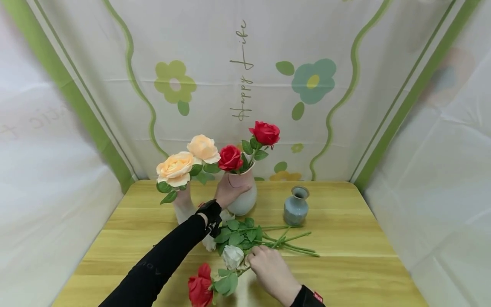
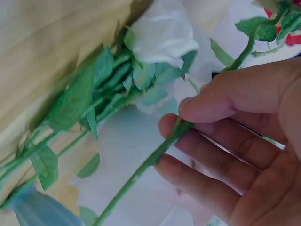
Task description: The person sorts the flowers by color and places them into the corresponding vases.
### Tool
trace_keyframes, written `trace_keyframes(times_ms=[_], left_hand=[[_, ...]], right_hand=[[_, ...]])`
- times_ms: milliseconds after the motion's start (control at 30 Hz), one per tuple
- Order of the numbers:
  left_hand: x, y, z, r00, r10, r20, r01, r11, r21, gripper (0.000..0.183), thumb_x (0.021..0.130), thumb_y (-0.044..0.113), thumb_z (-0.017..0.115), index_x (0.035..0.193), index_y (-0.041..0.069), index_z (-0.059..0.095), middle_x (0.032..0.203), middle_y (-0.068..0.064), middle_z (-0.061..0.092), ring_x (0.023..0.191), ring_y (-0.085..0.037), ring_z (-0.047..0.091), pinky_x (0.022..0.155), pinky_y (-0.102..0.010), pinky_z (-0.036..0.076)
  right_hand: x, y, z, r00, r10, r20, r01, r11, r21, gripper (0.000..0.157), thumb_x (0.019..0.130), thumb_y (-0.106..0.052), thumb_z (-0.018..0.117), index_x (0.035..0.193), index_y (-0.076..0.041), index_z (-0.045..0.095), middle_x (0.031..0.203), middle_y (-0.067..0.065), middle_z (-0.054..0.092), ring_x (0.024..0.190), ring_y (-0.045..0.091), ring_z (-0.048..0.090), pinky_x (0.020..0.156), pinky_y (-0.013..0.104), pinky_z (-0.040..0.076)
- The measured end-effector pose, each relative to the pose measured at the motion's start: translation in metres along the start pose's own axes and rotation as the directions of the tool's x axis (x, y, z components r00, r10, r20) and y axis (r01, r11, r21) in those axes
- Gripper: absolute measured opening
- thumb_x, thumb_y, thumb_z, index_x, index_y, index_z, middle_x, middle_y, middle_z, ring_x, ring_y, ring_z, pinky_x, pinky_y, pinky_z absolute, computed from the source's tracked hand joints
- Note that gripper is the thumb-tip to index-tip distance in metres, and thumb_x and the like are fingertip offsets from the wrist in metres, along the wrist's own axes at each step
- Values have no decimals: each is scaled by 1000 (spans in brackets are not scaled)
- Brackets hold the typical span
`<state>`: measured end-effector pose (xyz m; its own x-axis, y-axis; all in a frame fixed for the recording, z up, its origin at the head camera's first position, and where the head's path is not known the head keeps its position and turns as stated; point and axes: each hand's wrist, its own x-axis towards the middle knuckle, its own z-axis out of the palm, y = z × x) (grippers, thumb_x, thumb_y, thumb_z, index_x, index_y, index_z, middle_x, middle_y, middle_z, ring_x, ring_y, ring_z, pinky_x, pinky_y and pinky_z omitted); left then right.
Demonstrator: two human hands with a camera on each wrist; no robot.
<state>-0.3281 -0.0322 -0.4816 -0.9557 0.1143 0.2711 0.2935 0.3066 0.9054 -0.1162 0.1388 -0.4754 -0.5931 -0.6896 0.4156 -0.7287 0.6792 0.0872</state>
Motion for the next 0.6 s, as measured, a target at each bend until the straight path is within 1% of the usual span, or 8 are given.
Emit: trace_keyframes(times_ms=[100, 200, 267, 333, 467, 500, 600], left_hand=[[0, -1, 0, 1000, -1, 5, 1, 1000, 0, 96, 75, 33, 86, 152, 21, 31, 143, -1, 47, 127, -18, 47, 103, -37, 41], [0, -2, 0, 1000, 11, 14, -11, 1000, 2, 96, 76, 36, 85, 153, 21, 30, 144, -1, 46, 128, -18, 46, 104, -38, 40], [1, -3, -1, 1000, 19, 16, -19, 1000, 5, 95, 76, 37, 84, 153, 21, 31, 143, -2, 47, 127, -18, 47, 104, -38, 41], [1, -3, -3, 1000, 23, 2, -23, 1000, 15, 95, 75, 39, 85, 151, 20, 32, 141, -2, 49, 125, -19, 49, 102, -40, 42], [2, -6, -9, 999, 19, -32, -18, 1000, 23, 94, 72, 40, 86, 149, 18, 37, 137, -2, 52, 121, -19, 51, 100, -40, 45], [2, -5, -9, 999, 16, -33, -15, 1000, 23, 93, 72, 39, 86, 149, 18, 37, 137, -2, 52, 122, -19, 51, 100, -40, 44], [2, 1, -9, 1000, 1, -5, -1, 1000, 11, 93, 74, 35, 86, 150, 18, 36, 141, -1, 50, 125, -16, 49, 102, -35, 42]], right_hand=[[0, 2, -7, 997, 19, -69, -17, 1000, 22, 25, 58, 12, 58, 68, -10, 64, 70, -4, 52, 61, 12, 53, 44, 21, 45], [0, 4, -14, 989, 65, -130, -59, 997, 44, 25, 60, 14, 53, 65, -10, 60, 69, -4, 50, 60, 11, 52, 43, 22, 45], [1, 3, -19, 981, 108, -164, -98, 993, 68, 25, 63, 14, 54, 65, -10, 60, 70, -4, 50, 61, 12, 54, 43, 23, 46], [3, 3, -24, 974, 138, -181, -121, 987, 101, 24, 67, 13, 56, 68, -10, 62, 73, -5, 53, 64, 12, 56, 46, 23, 48], [8, -2, -28, 967, 149, -208, -115, 979, 169, 21, 70, 9, 62, 75, -10, 68, 80, -4, 58, 72, 11, 60, 55, 23, 54], [9, -3, -28, 964, 150, -220, -111, 978, 179, 21, 69, 9, 62, 76, -9, 69, 81, -4, 59, 73, 12, 61, 57, 24, 55], [10, -4, -28, 949, 169, -266, -116, 972, 202, 22, 67, 10, 64, 79, -7, 71, 83, -1, 63, 74, 13, 63, 60, 24, 56]])
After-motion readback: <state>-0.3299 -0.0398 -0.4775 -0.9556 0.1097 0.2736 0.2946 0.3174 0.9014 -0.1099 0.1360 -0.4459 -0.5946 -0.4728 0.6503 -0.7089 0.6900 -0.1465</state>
